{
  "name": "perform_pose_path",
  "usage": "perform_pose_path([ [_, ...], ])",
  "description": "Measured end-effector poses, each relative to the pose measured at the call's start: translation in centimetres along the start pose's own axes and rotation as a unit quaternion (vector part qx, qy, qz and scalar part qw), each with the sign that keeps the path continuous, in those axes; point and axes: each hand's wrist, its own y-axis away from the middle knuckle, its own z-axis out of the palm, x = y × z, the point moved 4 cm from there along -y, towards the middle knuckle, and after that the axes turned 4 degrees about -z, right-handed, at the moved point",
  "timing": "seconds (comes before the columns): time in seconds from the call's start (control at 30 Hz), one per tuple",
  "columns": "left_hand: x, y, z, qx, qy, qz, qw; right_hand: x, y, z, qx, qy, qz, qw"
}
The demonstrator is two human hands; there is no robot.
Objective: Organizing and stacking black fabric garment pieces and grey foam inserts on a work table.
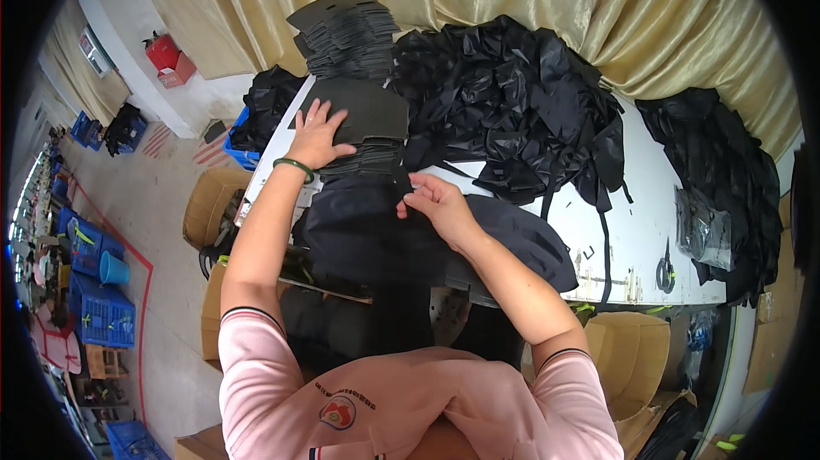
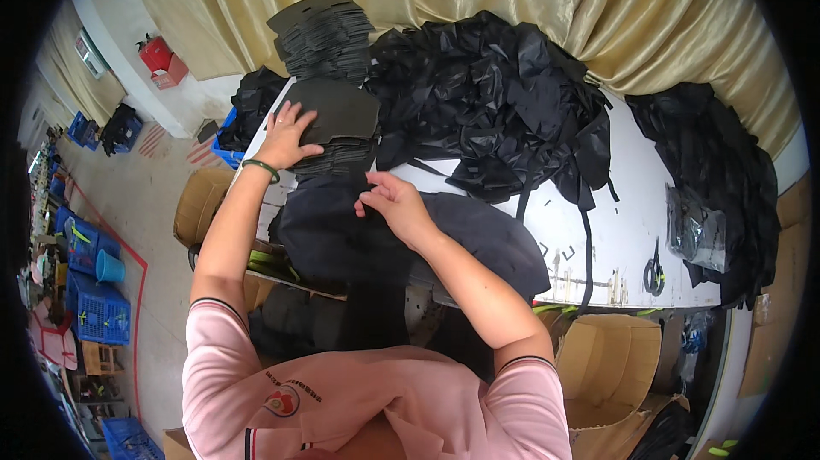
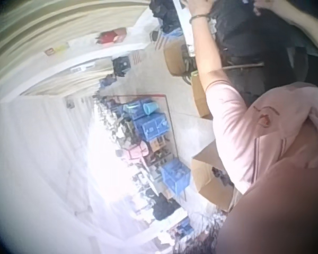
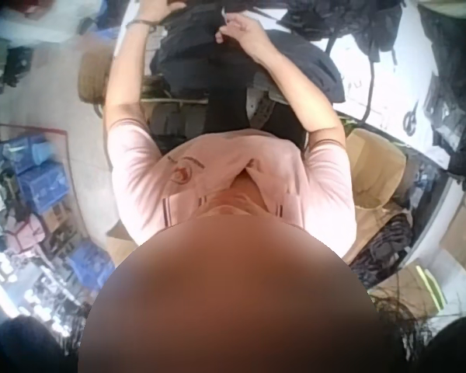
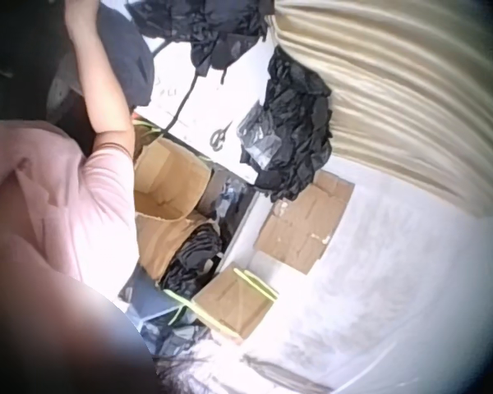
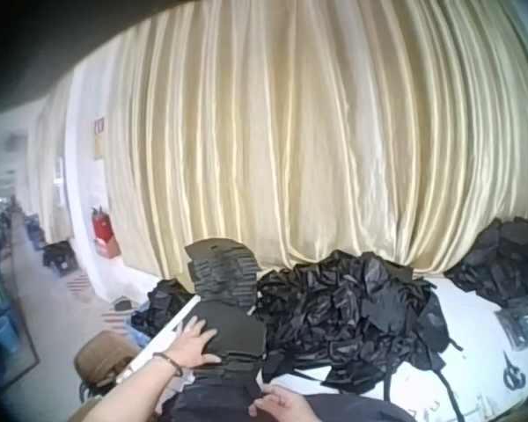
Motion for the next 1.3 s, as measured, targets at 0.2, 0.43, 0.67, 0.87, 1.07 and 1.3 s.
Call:
perform_pose_path([
  [0.2,-1.3,-1.8,0.8,-0.077,0.064,0.032,0.994,0.2,0.7,-1.3,0.013,0.003,0.019,1.000],
  [0.43,7.0,4.4,-6.6,0.044,0.546,0.017,0.837,-2.9,-0.6,0.2,0.038,0.040,-0.102,0.993],
  [0.67,10.9,8.8,-4.2,0.006,0.609,0.019,0.793,-5.3,0.1,0.7,0.029,0.003,-0.105,0.994],
  [0.87,13.5,9.0,-7.2,0.024,0.483,0.187,0.855,-6.2,1.8,-0.3,0.024,-0.027,-0.001,0.999],
  [1.07,13.6,9.8,-10.9,0.162,0.172,0.287,0.928,-11.0,5.8,-4.4,-0.159,0.149,-0.156,0.963],
  [1.3,13.4,10.6,-11.8,0.004,0.478,0.240,0.845,-11.9,9.9,-5.4,0.035,-0.028,0.043,0.998],
])
